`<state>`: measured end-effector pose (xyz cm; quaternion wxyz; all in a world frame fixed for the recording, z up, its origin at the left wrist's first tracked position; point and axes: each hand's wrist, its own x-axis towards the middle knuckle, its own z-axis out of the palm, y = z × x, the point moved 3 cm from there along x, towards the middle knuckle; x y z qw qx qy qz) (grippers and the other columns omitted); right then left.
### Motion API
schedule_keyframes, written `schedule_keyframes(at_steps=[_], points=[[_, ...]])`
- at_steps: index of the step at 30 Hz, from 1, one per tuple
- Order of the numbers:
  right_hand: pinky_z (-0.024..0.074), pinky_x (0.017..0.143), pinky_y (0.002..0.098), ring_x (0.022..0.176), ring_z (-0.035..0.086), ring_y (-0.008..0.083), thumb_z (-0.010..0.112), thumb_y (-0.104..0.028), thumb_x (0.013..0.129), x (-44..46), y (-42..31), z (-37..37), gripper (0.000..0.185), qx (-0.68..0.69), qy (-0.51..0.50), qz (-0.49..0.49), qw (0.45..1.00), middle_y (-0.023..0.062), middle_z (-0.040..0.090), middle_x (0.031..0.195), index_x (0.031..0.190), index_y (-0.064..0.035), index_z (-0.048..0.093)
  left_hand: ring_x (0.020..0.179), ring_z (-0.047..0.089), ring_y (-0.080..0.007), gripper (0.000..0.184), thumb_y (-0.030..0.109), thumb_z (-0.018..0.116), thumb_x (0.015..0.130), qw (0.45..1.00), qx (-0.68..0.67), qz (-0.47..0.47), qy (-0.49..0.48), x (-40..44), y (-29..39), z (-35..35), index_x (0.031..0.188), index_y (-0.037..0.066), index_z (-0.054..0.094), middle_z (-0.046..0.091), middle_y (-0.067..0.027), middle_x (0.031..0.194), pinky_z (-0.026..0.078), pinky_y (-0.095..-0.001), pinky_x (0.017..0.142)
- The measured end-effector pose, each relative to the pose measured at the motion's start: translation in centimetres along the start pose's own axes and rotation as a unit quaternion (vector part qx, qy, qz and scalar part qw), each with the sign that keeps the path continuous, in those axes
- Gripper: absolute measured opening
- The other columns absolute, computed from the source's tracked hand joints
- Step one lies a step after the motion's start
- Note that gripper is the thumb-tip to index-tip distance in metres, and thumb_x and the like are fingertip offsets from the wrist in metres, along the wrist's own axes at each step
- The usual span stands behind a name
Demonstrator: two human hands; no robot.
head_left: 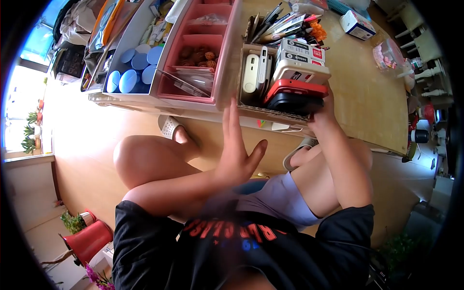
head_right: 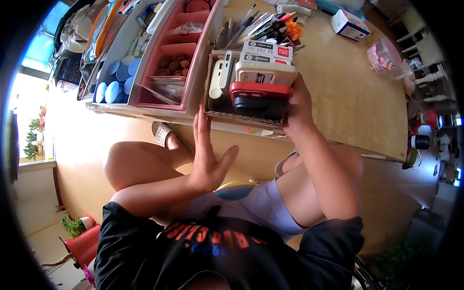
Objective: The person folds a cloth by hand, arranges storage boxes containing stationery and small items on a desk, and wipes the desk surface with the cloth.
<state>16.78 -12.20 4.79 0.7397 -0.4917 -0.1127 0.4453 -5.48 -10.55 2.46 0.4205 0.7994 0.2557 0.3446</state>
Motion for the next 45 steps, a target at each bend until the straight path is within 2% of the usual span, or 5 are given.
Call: schedule_keyframes(at_steps=[8, 12, 21, 36, 45], points=[[0.0529, 0.103, 0.04, 0.118, 0.062, 0.0232, 0.043, -0.031, 0.11, 0.6, 1.1, 0.3, 0.039, 0.02, -0.053, -0.001, 0.998, 0.0095, 0.061, 0.132, 0.141, -0.0082, 0.05, 0.155, 0.019, -0.0342, 0.088, -0.006, 0.062, 0.086, 0.995, -0.077, -0.057, 0.027, -1.9, -1.3, -1.9, 0.161, -0.002, 0.015, 0.015, -0.0199, 0.166, 0.022, -0.0495, 0.124], [0.0547, 0.101, 0.0397, 0.117, 0.063, 0.0234, 0.044, -0.031, 0.109, 1.2, 1.6, 0.3, 0.038, 0.146, -0.259, 0.009, 0.955, 0.0098, 0.063, 0.128, 0.138, -0.0071, 0.052, 0.156, 0.018, -0.0323, 0.088, -0.006, 0.059, 0.085, 0.992, -0.102, -0.062, 0.029, -2.2, -1.2, -2.2, 0.161, 0.0, 0.016, 0.015, -0.0199, 0.167, 0.022, -0.0511, 0.123], [0.0588, 0.093, 0.0378, 0.104, 0.069, 0.0223, 0.052, -0.032, 0.105, 1.6, 1.7, -1.9, 0.036, -0.012, -0.038, -0.006, 0.999, 0.0092, 0.068, 0.117, 0.129, -0.0064, 0.057, 0.153, 0.029, -0.0396, 0.086, 0.002, 0.067, 0.084, 0.998, -0.053, 0.014, 0.007, -0.5, 0.1, -2.8, 0.158, -0.008, 0.025, 0.029, -0.0295, 0.163, 0.024, -0.0432, 0.123], [0.0536, 0.102, 0.044, 0.116, 0.065, 0.0263, 0.051, -0.032, 0.106, 1.8, -4.2, -10.0, 0.038, -0.028, -0.162, -0.099, 0.981, 0.0098, 0.066, 0.128, 0.135, -0.0074, 0.058, 0.157, 0.016, -0.0412, 0.099, 0.008, 0.067, 0.081, 0.979, -0.159, 0.099, -0.081, 2.3, 1.7, 1.4, 0.162, -0.004, 0.012, 0.012, -0.0295, 0.168, 0.022, -0.0429, 0.124], [0.0578, 0.094, 0.0423, 0.105, 0.069, 0.027, 0.059, -0.022, 0.1, 2.3, -3.9, -11.3, 0.038, -0.001, -0.032, -0.088, 0.996, 0.0125, 0.07, 0.118, 0.132, -0.0029, 0.059, 0.156, 0.02, -0.0423, 0.096, 0.011, 0.066, 0.083, 0.982, -0.16, 0.074, -0.073, 3.7, 2.4, 2.2, 0.162, -0.005, 0.014, 0.015, -0.0299, 0.167, 0.023, -0.0426, 0.124]])
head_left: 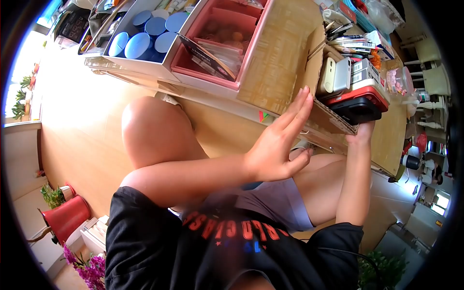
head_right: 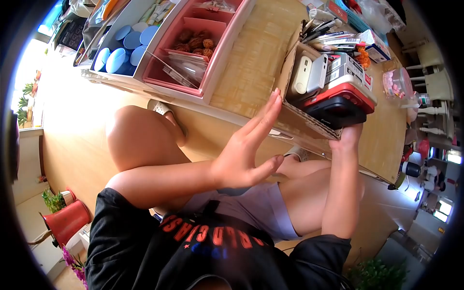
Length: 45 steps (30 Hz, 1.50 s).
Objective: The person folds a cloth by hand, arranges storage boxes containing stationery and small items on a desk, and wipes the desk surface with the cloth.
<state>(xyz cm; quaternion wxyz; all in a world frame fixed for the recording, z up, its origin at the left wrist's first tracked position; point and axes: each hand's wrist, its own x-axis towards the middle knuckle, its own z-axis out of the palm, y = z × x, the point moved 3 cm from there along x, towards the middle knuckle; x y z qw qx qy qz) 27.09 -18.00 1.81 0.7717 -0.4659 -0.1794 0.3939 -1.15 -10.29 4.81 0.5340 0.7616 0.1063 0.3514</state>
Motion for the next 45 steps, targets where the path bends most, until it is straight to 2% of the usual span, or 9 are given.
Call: schedule_keyframes(at_steps=[8, 15, 20, 29, 35, 42, 43, 44, 45], points=[[0.0565, 0.096, 0.0415, 0.109, 0.068, 0.0269, 0.051, -0.026, 0.104, -0.5, -1.8, 2.0, 0.038, -0.072, 0.252, -0.02, 0.965, 0.0121, 0.069, 0.122, 0.134, -0.0044, 0.059, 0.156, 0.017, -0.0422, 0.097, 0.01, 0.065, 0.083, 0.999, -0.027, -0.028, -0.021, -0.1, -0.5, 0.9, 0.163, -0.003, 0.011, 0.011, -0.029, 0.168, 0.022, -0.0427, 0.124], [0.0466, 0.11, 0.0459, 0.118, 0.063, 0.0328, 0.033, -0.014, 0.1, -4.0, -10.2, 12.0, 0.045, -0.326, 0.2, -0.547, 0.744, 0.0257, 0.064, 0.127, 0.12, 0.0163, 0.059, 0.156, 0.006, -0.0475, 0.102, 0.008, 0.066, 0.085, 0.998, -0.032, -0.051, -0.019, 0.7, -0.1, 2.9, 0.161, -0.005, 0.0, 0.001, -0.0338, 0.166, 0.018, -0.0468, 0.126], [0.0518, 0.097, 0.0358, 0.102, 0.067, 0.0249, 0.052, -0.001, 0.099, -6.6, -1.1, 21.5, 0.026, -0.473, -0.161, -0.329, 0.802, 0.0198, 0.064, 0.122, 0.123, 0.009, 0.058, 0.152, 0.017, -0.0501, 0.097, 0.01, 0.072, 0.081, 0.998, 0.039, -0.016, -0.038, -0.2, -1.8, 3.8, 0.159, -0.006, 0.016, 0.016, -0.0332, 0.163, 0.022, -0.052, 0.125], [0.0558, 0.085, 0.0507, 0.102, 0.069, 0.0431, 0.057, 0.008, 0.088, 2.9, 8.1, 23.6, 0.032, -0.778, -0.102, -0.172, 0.596, 0.0271, 0.064, 0.115, 0.12, 0.0084, 0.053, 0.133, 0.042, -0.0482, 0.067, 0.013, 0.073, 0.084, 0.998, -0.055, -0.028, -0.026, -0.3, -3.2, 4.3, 0.143, 0.001, 0.044, 0.047, -0.0267, 0.141, 0.036, -0.0518, 0.114], [0.0554, 0.089, 0.0514, 0.109, 0.067, 0.0444, 0.055, 0.001, 0.09, 6.6, 9.3, 23.1, 0.023, -0.782, -0.13, -0.019, 0.61, 0.03, 0.067, 0.114, 0.111, 0.0049, 0.061, 0.129, 0.047, -0.0433, 0.056, 0.013, 0.072, 0.087, 0.991, -0.114, -0.067, 0.038, 0.8, -2.9, 3.4, 0.137, 0.002, 0.05, 0.051, -0.0233, 0.138, 0.038, -0.0487, 0.111], [0.0551, 0.078, 0.052, 0.087, 0.069, 0.0456, 0.049, -0.021, 0.105, 4.0, 3.5, 25.3, 0.032, -0.7, -0.093, -0.159, 0.689, 0.0298, 0.069, 0.09, 0.096, 0.0044, 0.065, 0.151, 0.024, -0.0462, 0.091, 0.005, 0.069, 0.084, 0.992, -0.081, -0.091, 0.027, 1.3, -2.6, 3.0, 0.158, -0.005, 0.017, 0.022, -0.031, 0.162, 0.023, -0.0453, 0.125], [0.0469, 0.064, 0.0388, 0.066, 0.061, 0.0277, 0.052, -0.035, 0.108, 3.2, 1.3, 25.3, 0.039, -0.707, -0.089, -0.208, 0.67, 0.0156, 0.061, 0.07, 0.1, 0.001, 0.063, 0.152, 0.021, -0.0456, 0.095, 0.004, 0.068, 0.084, 0.992, -0.07, -0.104, 0.017, 1.3, -2.5, 2.9, 0.159, -0.006, 0.012, 0.018, -0.0313, 0.163, 0.022, -0.0447, 0.126], [0.0496, 0.07, 0.051, 0.076, 0.067, 0.0425, 0.049, -0.031, 0.108, 1.8, -1.4, 25.7, 0.038, -0.66, -0.067, -0.21, 0.718, 0.025, 0.068, 0.084, 0.097, 0.0023, 0.064, 0.154, 0.018, -0.045, 0.098, 0.003, 0.067, 0.083, 0.991, -0.06, -0.118, 0.006, 1.2, -2.2, 2.7, 0.16, -0.006, 0.007, 0.014, -0.0315, 0.165, 0.02, -0.0442, 0.126], [0.0463, 0.061, 0.0412, 0.063, 0.061, 0.0268, 0.052, -0.035, 0.108, 0.4, -4.1, 25.3, 0.039, -0.594, -0.032, -0.275, 0.755, 0.0143, 0.065, 0.074, 0.102, -0.0004, 0.068, 0.155, 0.015, -0.0443, 0.101, 0.002, 0.067, 0.083, 0.99, -0.052, -0.131, -0.006, 1.1, -2.1, 2.7, 0.16, -0.007, 0.002, 0.01, -0.0318, 0.166, 0.019, -0.0436, 0.127]])
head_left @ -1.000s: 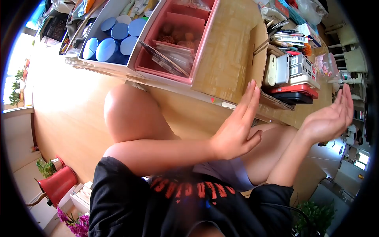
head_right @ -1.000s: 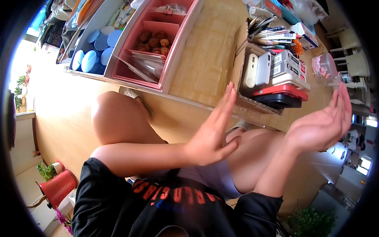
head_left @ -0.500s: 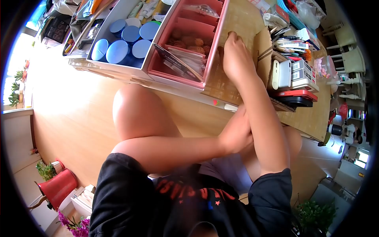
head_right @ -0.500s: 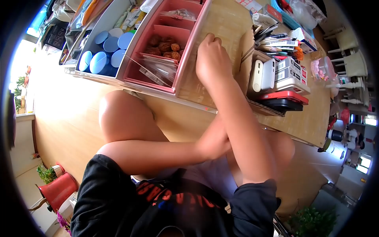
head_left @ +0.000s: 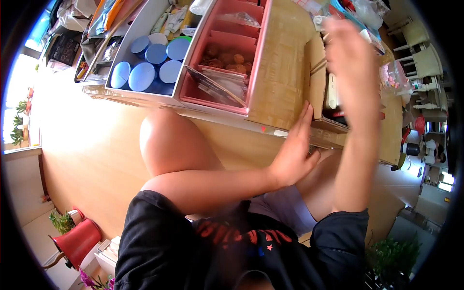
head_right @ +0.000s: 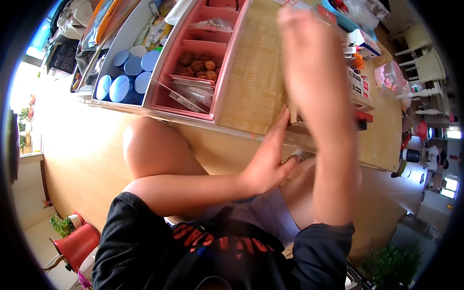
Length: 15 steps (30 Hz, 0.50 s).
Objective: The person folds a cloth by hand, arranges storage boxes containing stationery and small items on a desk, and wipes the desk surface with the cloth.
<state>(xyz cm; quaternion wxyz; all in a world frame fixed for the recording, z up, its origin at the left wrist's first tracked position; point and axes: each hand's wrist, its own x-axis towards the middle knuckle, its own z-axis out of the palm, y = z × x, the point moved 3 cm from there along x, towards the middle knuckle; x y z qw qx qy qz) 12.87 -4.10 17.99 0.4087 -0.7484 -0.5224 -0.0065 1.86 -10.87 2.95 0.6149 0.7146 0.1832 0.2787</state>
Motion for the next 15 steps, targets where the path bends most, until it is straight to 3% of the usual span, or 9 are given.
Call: schedule_keyframes(at_steps=[1, 2, 3, 4, 7, 9, 12, 15], points=[[0.0392, 0.055, 0.0282, 0.059, 0.048, 0.0101, 0.059, -0.039, 0.105, -0.1, -0.4, -3.3, 0.039, 0.036, 0.063, 0.042, 0.997, 0.001, 0.055, 0.068, 0.106, -0.0027, 0.071, 0.155, 0.015, -0.0443, 0.102, 0.001, 0.067, 0.083, 1.0, -0.005, 0.007, 0.006, -0.1, -0.1, 0.1, 0.161, -0.004, 0.002, 0.01, -0.0307, 0.167, 0.019, -0.0443, 0.127], [0.0327, 0.053, 0.0221, 0.061, 0.041, 0.002, 0.063, -0.041, 0.103, -0.2, -0.2, -6.2, 0.039, 0.062, 0.136, 0.08, 0.985, -0.0056, 0.049, 0.068, 0.101, -0.0034, 0.071, 0.155, 0.016, -0.0433, 0.1, 0.002, 0.067, 0.084, 1.0, -0.007, 0.009, 0.008, -0.1, -0.3, 0.2, 0.162, -0.003, 0.004, 0.011, -0.0297, 0.167, 0.019, -0.0442, 0.127], [0.0301, 0.052, 0.0221, 0.058, 0.04, 0.0019, 0.065, -0.042, 0.102, 0.2, 0.8, -9.1, 0.04, 0.038, 0.229, 0.082, 0.969, -0.0061, 0.046, 0.064, 0.09, -0.0039, 0.069, 0.155, 0.016, -0.0423, 0.099, 0.003, 0.067, 0.086, 1.0, -0.01, 0.011, 0.007, -0.2, -0.4, 0.2, 0.162, -0.002, 0.005, 0.013, -0.0286, 0.167, 0.019, -0.0441, 0.126], [0.0291, 0.05, 0.0232, 0.055, 0.039, 0.0028, 0.064, -0.04, 0.102, 0.4, 3.8, -12.2, 0.041, 0.05, 0.241, 0.055, 0.968, -0.0056, 0.046, 0.061, 0.081, -0.0053, 0.064, 0.156, 0.017, -0.0412, 0.097, 0.004, 0.067, 0.087, 1.0, -0.013, 0.014, 0.004, -0.3, -0.5, 0.3, 0.162, -0.001, 0.006, 0.014, -0.0276, 0.167, 0.018, -0.044, 0.126], [0.0331, 0.049, 0.0228, 0.053, 0.044, 0.0046, 0.063, -0.033, 0.104, -0.2, 12.3, -16.5, 0.039, 0.06, 0.376, 0.06, 0.923, -0.004, 0.05, 0.06, 0.076, -0.0059, 0.06, 0.155, 0.018, -0.0407, 0.098, 0.006, 0.068, 0.088, 0.999, 0.027, 0.019, -0.009, -0.3, -0.8, 0.2, 0.162, -0.002, 0.004, 0.016, -0.0271, 0.167, 0.02, -0.0446, 0.125], [0.0358, 0.05, 0.0222, 0.054, 0.046, 0.0047, 0.064, -0.03, 0.103, -1.4, 17.0, -16.3, 0.032, -0.027, 0.377, 0.069, 0.923, -0.0041, 0.053, 0.063, 0.083, -0.0048, 0.064, 0.156, 0.018, -0.0403, 0.097, 0.009, 0.069, 0.09, 0.999, 0.044, 0.018, -0.019, -0.3, -0.7, 0.1, 0.162, -0.003, 0.005, 0.015, -0.027, 0.167, 0.02, -0.0446, 0.125], [0.0506, 0.066, 0.0264, 0.069, 0.064, 0.0112, 0.064, -0.026, 0.103, -1.8, 22.8, -14.4, 0.028, 0.017, 0.306, 0.082, 0.948, 0.0029, 0.068, 0.073, 0.098, 0.0004, 0.07, 0.156, 0.017, -0.0399, 0.096, 0.011, 0.069, 0.092, 0.998, 0.061, 0.016, -0.024, -0.2, -0.4, 0.1, 0.162, -0.003, 0.005, 0.013, -0.027, 0.168, 0.019, -0.0443, 0.125], [0.0539, 0.085, 0.031, 0.089, 0.071, 0.0181, 0.064, -0.024, 0.103, 0.5, 24.7, -13.2, 0.031, -0.076, 0.208, -0.059, 0.973, 0.0106, 0.075, 0.09, 0.117, 0.003, 0.069, 0.157, 0.012, -0.0402, 0.097, 0.01, 0.07, 0.091, 0.997, 0.074, 0.027, -0.02, -0.1, 0.1, 0.1, 0.162, -0.001, 0.005, 0.009, -0.0276, 0.168, 0.017, -0.0456, 0.126]])
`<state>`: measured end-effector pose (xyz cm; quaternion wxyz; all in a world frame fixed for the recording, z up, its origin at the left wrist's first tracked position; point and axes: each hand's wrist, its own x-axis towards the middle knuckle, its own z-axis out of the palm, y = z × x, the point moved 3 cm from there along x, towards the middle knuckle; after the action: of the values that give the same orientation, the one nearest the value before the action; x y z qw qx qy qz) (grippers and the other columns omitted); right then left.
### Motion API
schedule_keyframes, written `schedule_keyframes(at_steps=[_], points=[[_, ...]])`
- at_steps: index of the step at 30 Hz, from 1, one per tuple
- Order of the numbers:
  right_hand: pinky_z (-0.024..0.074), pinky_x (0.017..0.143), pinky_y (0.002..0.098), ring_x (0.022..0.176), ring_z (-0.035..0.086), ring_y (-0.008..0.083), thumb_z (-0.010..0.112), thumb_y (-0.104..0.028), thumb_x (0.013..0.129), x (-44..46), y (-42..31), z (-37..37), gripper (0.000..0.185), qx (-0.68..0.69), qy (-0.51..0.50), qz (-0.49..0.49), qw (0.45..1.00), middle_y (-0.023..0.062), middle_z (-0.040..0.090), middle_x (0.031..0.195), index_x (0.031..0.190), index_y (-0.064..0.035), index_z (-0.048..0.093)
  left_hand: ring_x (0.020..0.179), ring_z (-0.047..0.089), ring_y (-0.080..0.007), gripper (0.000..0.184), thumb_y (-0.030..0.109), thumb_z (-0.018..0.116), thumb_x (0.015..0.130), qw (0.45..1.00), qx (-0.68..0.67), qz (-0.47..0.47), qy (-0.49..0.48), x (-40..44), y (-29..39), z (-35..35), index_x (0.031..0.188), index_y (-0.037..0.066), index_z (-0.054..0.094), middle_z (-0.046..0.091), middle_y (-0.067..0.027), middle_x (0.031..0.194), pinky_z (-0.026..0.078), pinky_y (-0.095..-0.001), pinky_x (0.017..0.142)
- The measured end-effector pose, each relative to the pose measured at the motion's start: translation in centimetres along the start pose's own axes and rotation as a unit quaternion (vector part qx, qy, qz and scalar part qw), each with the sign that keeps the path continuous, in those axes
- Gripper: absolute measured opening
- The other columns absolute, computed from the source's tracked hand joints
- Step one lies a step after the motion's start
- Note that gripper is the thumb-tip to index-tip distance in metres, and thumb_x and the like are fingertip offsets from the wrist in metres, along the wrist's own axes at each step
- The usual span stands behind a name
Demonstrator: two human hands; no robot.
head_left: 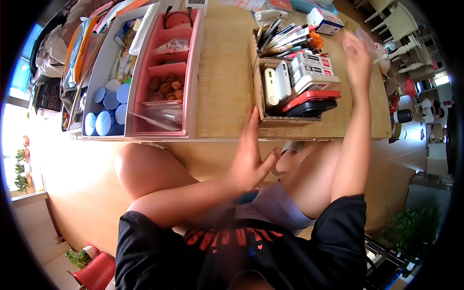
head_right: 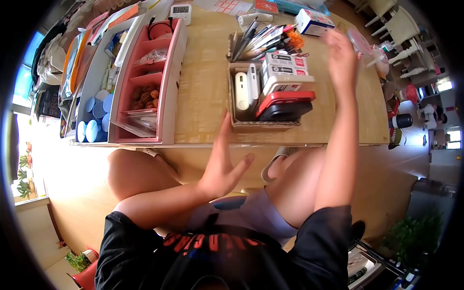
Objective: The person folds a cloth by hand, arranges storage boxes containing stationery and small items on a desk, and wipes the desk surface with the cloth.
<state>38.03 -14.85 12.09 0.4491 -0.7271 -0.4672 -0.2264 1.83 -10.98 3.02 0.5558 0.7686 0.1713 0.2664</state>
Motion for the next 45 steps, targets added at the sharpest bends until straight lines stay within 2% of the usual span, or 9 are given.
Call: schedule_keyframes(at_steps=[2, 6, 12, 15, 23, 30, 38, 41, 45], points=[[0.0531, 0.09, 0.0326, 0.098, 0.071, 0.0203, 0.062, -0.018, 0.102, -0.9, 1.7, 2.7, 0.033, -0.013, -0.001, -0.036, 0.999, 0.013, 0.076, 0.101, 0.127, 0.003, 0.065, 0.157, 0.01, -0.0411, 0.098, 0.008, 0.07, 0.09, 0.999, 0.02, 0.044, 0.012, 1.0, 0.2, -0.7, 0.163, 0.0, 0.005, 0.007, -0.0282, 0.168, 0.016, -0.0471, 0.126], [0.0516, 0.095, 0.0311, 0.112, 0.068, 0.02, 0.056, -0.001, 0.097, -3.4, 4.1, 5.5, 0.056, 0.198, -0.219, 0.17, 0.94, 0.0152, 0.068, 0.127, 0.152, 0.0, 0.044, 0.157, 0.008, -0.0437, 0.098, 0.003, 0.07, 0.087, 0.991, 0.052, 0.118, 0.028, 2.4, 0.4, -1.9, 0.163, 0.001, 0.008, 0.005, -0.0292, 0.168, 0.016, -0.0507, 0.125], [0.0568, 0.09, 0.0337, 0.107, 0.069, 0.0214, 0.055, -0.011, 0.099, -7.3, 0.5, 6.0, 0.046, 0.513, -0.154, 0.41, 0.738, 0.0128, 0.068, 0.124, 0.144, -0.0005, 0.051, 0.156, 0.016, -0.043, 0.094, 0.0, 0.07, 0.087, 0.987, 0.082, 0.137, 0.027, 2.9, 0.7, -3.1, 0.162, 0.002, 0.014, 0.012, -0.0286, 0.167, 0.021, -0.0497, 0.124], [0.0583, 0.091, 0.0387, 0.109, 0.069, 0.0259, 0.052, -0.024, 0.103, -9.2, -2.4, 5.0, 0.04, 0.641, -0.158, 0.363, 0.657, 0.0148, 0.068, 0.124, 0.136, -0.002, 0.057, 0.154, 0.025, -0.038, 0.089, 0.004, 0.071, 0.09, 0.995, 0.058, 0.076, 0.028, 2.5, 0.3, -3.1, 0.162, 0.002, 0.018, 0.021, -0.0259, 0.166, 0.026, -0.0454, 0.123], [0.0565, 0.096, 0.0414, 0.111, 0.068, 0.0283, 0.05, -0.029, 0.103, -11.0, -2.5, 6.3, 0.043, 0.58, -0.117, 0.494, 0.636, 0.0162, 0.067, 0.126, 0.136, -0.0012, 0.057, 0.146, 0.042, -0.0262, 0.07, 0.012, 0.066, 0.101, 0.999, -0.003, -0.012, 0.031, 1.8, 0.3, -3.2, 0.158, -0.002, 0.03, 0.044, -0.0211, 0.157, 0.036, -0.038, 0.118], [0.0539, 0.098, 0.036, 0.113, 0.066, 0.0222, 0.058, -0.023, 0.101, -10.4, -12.3, 7.6, 0.044, 0.523, -0.126, 0.463, 0.705, 0.0119, 0.066, 0.129, 0.138, -0.0006, 0.056, 0.138, 0.051, -0.0383, 0.058, 0.023, 0.054, 0.108, 0.984, -0.063, -0.063, 0.152, -0.6, -1.4, -5.2, 0.158, 0.003, 0.033, 0.054, -0.03, 0.144, 0.041, -0.0391, 0.109], [0.0573, 0.089, 0.034, 0.094, 0.071, 0.0218, 0.059, -0.014, 0.09, -10.4, -18.8, 8.4, 0.027, 0.537, -0.017, 0.591, 0.602, 0.0104, 0.073, 0.106, 0.112, -0.0001, 0.067, 0.144, 0.046, -0.0349, 0.055, 0.014, 0.055, 0.106, 0.983, -0.006, -0.032, 0.183, -3.3, -1.8, -8.1, 0.155, -0.002, 0.036, 0.049, -0.0249, 0.152, 0.036, -0.0383, 0.115], [0.0575, 0.089, 0.0342, 0.095, 0.071, 0.0215, 0.06, -0.015, 0.091, -10.8, -18.6, 8.8, 0.028, 0.558, -0.044, 0.567, 0.604, 0.0098, 0.073, 0.106, 0.113, -0.0005, 0.067, 0.152, 0.029, -0.0258, 0.064, -0.001, 0.048, 0.104, 0.987, -0.037, -0.05, 0.151, -5.9, -1.7, -7.4, 0.159, -0.01, 0.018, 0.03, -0.0188, 0.164, 0.02, -0.0361, 0.123], [0.052, 0.099, 0.0359, 0.111, 0.065, 0.0209, 0.055, -0.029, 0.102, -11.4, -19.0, 9.0, 0.038, 0.565, -0.094, 0.544, 0.614, 0.009, 0.067, 0.123, 0.131, -0.0048, 0.059, 0.146, 0.034, -0.0274, 0.062, -0.005, 0.056, 0.092, 0.976, -0.033, 0.047, 0.211, -8.0, -1.5, -7.1, 0.15, -0.006, 0.035, 0.039, -0.0192, 0.154, 0.029, -0.0405, 0.118]])
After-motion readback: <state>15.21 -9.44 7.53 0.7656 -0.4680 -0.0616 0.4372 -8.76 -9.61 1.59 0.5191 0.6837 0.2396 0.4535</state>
